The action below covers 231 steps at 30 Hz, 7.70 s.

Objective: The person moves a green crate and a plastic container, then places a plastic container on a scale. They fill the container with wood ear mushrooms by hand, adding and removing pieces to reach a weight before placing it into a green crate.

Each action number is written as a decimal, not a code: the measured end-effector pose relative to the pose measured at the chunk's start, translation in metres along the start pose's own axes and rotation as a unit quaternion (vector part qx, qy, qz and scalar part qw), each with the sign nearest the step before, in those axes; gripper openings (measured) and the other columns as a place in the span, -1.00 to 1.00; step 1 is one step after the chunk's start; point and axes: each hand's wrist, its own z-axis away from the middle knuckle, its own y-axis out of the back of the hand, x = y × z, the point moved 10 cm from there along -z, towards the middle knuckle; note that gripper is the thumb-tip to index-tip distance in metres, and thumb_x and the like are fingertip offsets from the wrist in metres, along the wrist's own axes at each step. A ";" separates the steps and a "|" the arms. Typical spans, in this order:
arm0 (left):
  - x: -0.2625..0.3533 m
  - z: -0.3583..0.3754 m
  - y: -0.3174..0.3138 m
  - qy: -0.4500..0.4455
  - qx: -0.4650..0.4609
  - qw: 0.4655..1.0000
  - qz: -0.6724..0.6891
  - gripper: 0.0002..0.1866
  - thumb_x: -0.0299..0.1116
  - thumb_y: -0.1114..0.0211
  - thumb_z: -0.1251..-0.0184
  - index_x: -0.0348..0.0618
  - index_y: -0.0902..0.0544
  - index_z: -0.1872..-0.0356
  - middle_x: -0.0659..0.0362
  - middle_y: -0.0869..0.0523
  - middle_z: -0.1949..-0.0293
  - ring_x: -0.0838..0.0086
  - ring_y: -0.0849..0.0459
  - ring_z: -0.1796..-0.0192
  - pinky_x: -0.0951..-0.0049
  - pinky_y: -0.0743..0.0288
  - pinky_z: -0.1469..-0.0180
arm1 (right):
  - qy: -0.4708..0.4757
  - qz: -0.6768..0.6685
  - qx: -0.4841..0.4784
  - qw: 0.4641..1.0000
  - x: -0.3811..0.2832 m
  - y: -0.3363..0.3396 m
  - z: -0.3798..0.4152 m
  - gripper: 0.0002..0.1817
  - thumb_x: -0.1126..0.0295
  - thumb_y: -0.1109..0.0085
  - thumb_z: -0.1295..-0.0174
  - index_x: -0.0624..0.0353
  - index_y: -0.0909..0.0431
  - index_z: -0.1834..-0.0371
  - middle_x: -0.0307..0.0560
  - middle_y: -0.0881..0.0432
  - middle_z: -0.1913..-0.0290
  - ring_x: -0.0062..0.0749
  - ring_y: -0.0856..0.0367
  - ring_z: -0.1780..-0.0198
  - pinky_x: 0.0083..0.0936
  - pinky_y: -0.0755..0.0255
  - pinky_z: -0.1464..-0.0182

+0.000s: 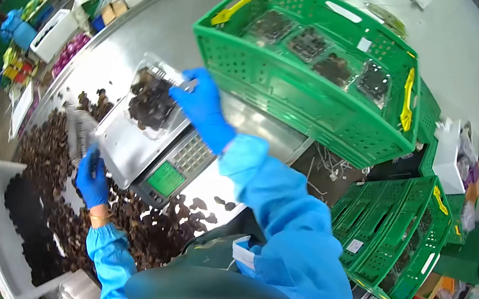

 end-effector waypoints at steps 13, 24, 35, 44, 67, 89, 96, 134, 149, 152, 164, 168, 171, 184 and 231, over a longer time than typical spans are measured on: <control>0.031 0.025 -0.101 -0.006 -0.098 0.995 -0.028 -0.61 -0.52 -0.23 -0.17 -0.16 -0.54 -0.07 0.04 -0.62 0.01 0.30 -0.57 -0.05 0.41 -0.36 -0.14 | 0.041 0.233 0.148 0.960 -0.077 0.340 -0.156 -0.65 0.26 -0.33 -0.03 0.30 -0.50 0.27 -0.19 -0.57 0.46 -0.58 -0.49 0.51 -0.65 -0.39 0.50; -0.048 0.139 -0.006 0.232 0.111 0.966 -0.013 -0.73 -0.58 -0.19 -0.19 -0.26 -0.60 0.05 0.10 -0.65 0.08 0.41 -0.60 0.03 0.44 -0.40 -0.10 | -0.469 0.086 -0.278 0.834 0.108 0.335 -0.103 -0.62 0.05 -0.08 -0.24 0.04 -0.55 0.01 -0.21 -0.63 0.15 -0.58 -0.56 0.35 -0.66 -0.45 0.33; -0.251 0.319 0.165 0.507 0.107 0.849 -0.107 0.16 -0.18 -0.63 0.39 -0.28 -0.12 -0.32 -0.16 -0.32 -0.25 0.16 -0.32 -0.29 0.30 -0.24 -0.27 | -0.083 0.224 -0.150 0.959 -0.038 0.221 -0.167 -0.49 0.10 0.10 -0.33 0.08 -0.31 -0.29 -0.15 -0.44 -0.18 -0.50 -0.44 -0.05 -0.55 -0.32 -0.08; -0.231 0.241 0.141 0.391 0.005 0.919 -0.047 0.21 -0.28 -0.63 0.40 -0.05 -0.05 -0.40 -0.05 -0.37 -0.15 0.17 -0.47 -0.13 0.28 -0.37 -0.19 | -0.193 0.073 -0.634 0.745 0.030 -0.220 0.254 -0.36 0.31 -0.16 -0.16 -0.04 -0.21 -0.35 0.00 -0.47 -0.12 -0.42 -0.56 0.03 -0.48 -0.44 0.02; -0.086 0.003 0.015 0.112 0.030 0.960 0.254 -0.06 -0.52 -0.50 0.33 -0.09 -0.28 -0.27 0.02 -0.38 -0.16 0.23 -0.40 -0.21 0.33 -0.30 -0.24 | 0.154 -0.010 -0.383 0.911 -0.008 -0.279 0.113 -0.39 0.45 -0.34 0.01 0.15 -0.37 -0.17 -0.04 -0.45 -0.04 -0.32 -0.44 -0.11 -0.43 -0.31 -0.17; -0.238 0.112 0.003 0.276 -0.079 0.937 -0.201 -0.13 -0.45 -0.50 0.24 -0.06 -0.31 -0.26 -0.11 -0.43 -0.14 0.02 -0.43 -0.16 0.25 -0.32 -0.20 | 0.231 0.267 -0.536 0.767 0.091 -0.124 0.247 -0.71 0.39 -0.21 -0.05 0.09 -0.56 0.12 -0.02 -0.54 0.29 -0.14 -0.55 0.26 -0.32 -0.46 0.15; -0.249 0.192 0.005 0.390 0.008 0.908 0.150 -0.76 -0.46 -0.32 -0.10 -0.20 -0.64 0.17 0.17 -0.71 0.37 0.50 -0.65 0.30 0.52 -0.53 0.23 | 0.105 0.136 -0.560 0.810 0.110 -0.146 0.262 -0.88 0.38 -0.13 -0.09 0.15 -0.53 0.33 -0.02 -0.51 0.33 -0.05 -0.50 0.23 -0.24 -0.41 0.18; -0.083 -0.020 -0.051 0.230 -0.074 0.953 0.182 -0.61 -0.54 -0.29 -0.15 -0.16 -0.56 -0.05 0.24 -0.65 0.07 0.64 -0.60 0.24 0.63 -0.49 0.14 | 0.038 0.172 -0.384 0.907 0.040 -0.176 0.012 -0.69 0.45 -0.13 -0.15 -0.02 -0.57 0.01 -0.12 -0.58 0.13 -0.37 -0.58 0.17 -0.49 -0.47 0.11; -0.177 0.237 -0.015 0.366 -0.142 0.920 0.023 -0.77 -0.45 -0.38 -0.06 -0.21 -0.64 0.21 0.09 -0.71 0.25 0.46 -0.67 0.26 0.50 -0.52 0.16 | 0.025 0.351 -0.506 0.787 0.162 -0.049 0.224 -0.67 0.40 -0.23 -0.02 0.03 -0.53 0.09 -0.09 -0.54 0.15 -0.18 -0.58 0.20 -0.35 -0.48 0.17; -0.183 0.237 0.006 0.377 -0.084 0.921 0.045 -0.79 -0.47 -0.37 -0.08 -0.21 -0.65 0.21 0.13 -0.71 0.29 0.56 -0.64 0.31 0.55 -0.51 0.19 | -0.032 0.288 -0.466 0.836 0.161 -0.049 0.220 -0.83 0.38 -0.24 -0.01 0.05 -0.55 0.29 -0.07 -0.57 0.28 -0.15 -0.57 0.31 -0.32 -0.47 0.25; -0.113 0.128 0.036 0.346 0.008 0.920 0.185 -0.77 -0.58 -0.26 -0.17 -0.32 -0.59 0.12 0.15 -0.69 0.20 0.55 -0.63 0.20 0.55 -0.49 0.05 | -0.196 0.123 -0.332 0.914 0.104 -0.041 0.135 -0.65 0.43 -0.30 -0.05 0.26 -0.55 0.07 -0.15 -0.63 0.21 -0.60 -0.53 0.30 -0.60 -0.49 0.18; -0.121 0.103 0.027 0.311 -0.034 0.943 0.108 -0.63 -0.53 -0.25 -0.19 -0.24 -0.52 -0.06 0.14 -0.64 0.07 0.52 -0.61 0.11 0.53 -0.49 0.03 | -0.141 0.099 -0.279 0.945 0.063 -0.052 0.099 -0.63 0.44 -0.31 -0.05 0.31 -0.54 0.05 -0.13 -0.64 0.22 -0.62 -0.54 0.28 -0.64 -0.48 0.16; -0.125 0.062 0.012 0.313 -0.033 0.935 0.163 -0.50 -0.44 -0.26 -0.22 -0.21 -0.41 -0.21 0.10 -0.56 -0.08 0.48 -0.55 -0.05 0.49 -0.44 -0.04 | -0.160 0.089 -0.272 0.945 0.066 -0.063 0.091 -0.62 0.44 -0.31 -0.05 0.29 -0.54 0.03 -0.12 -0.64 0.22 -0.63 -0.54 0.28 -0.65 -0.48 0.17; -0.177 -0.061 -0.103 0.412 0.006 0.764 0.496 -0.45 0.03 0.05 -0.40 -0.11 -0.32 -0.26 0.21 -0.57 -0.07 0.49 -0.53 -0.03 0.46 -0.34 -0.08 | -0.062 0.198 -0.201 0.957 0.092 -0.082 0.055 -0.61 0.24 -0.13 -0.23 0.14 -0.48 -0.09 -0.10 -0.63 0.31 -0.47 -0.59 0.39 -0.58 -0.48 0.34; -0.204 0.398 0.419 0.504 0.103 0.785 -0.344 -0.67 -0.38 -0.20 -0.23 -0.33 -0.57 0.01 -0.08 -0.67 0.13 0.18 -0.65 0.10 0.35 -0.47 0.00 | -0.213 0.113 -0.196 0.950 0.102 -0.051 0.057 -0.68 0.30 0.00 -0.29 0.17 -0.50 -0.06 -0.11 -0.66 0.23 -0.58 -0.58 0.36 -0.66 -0.44 0.35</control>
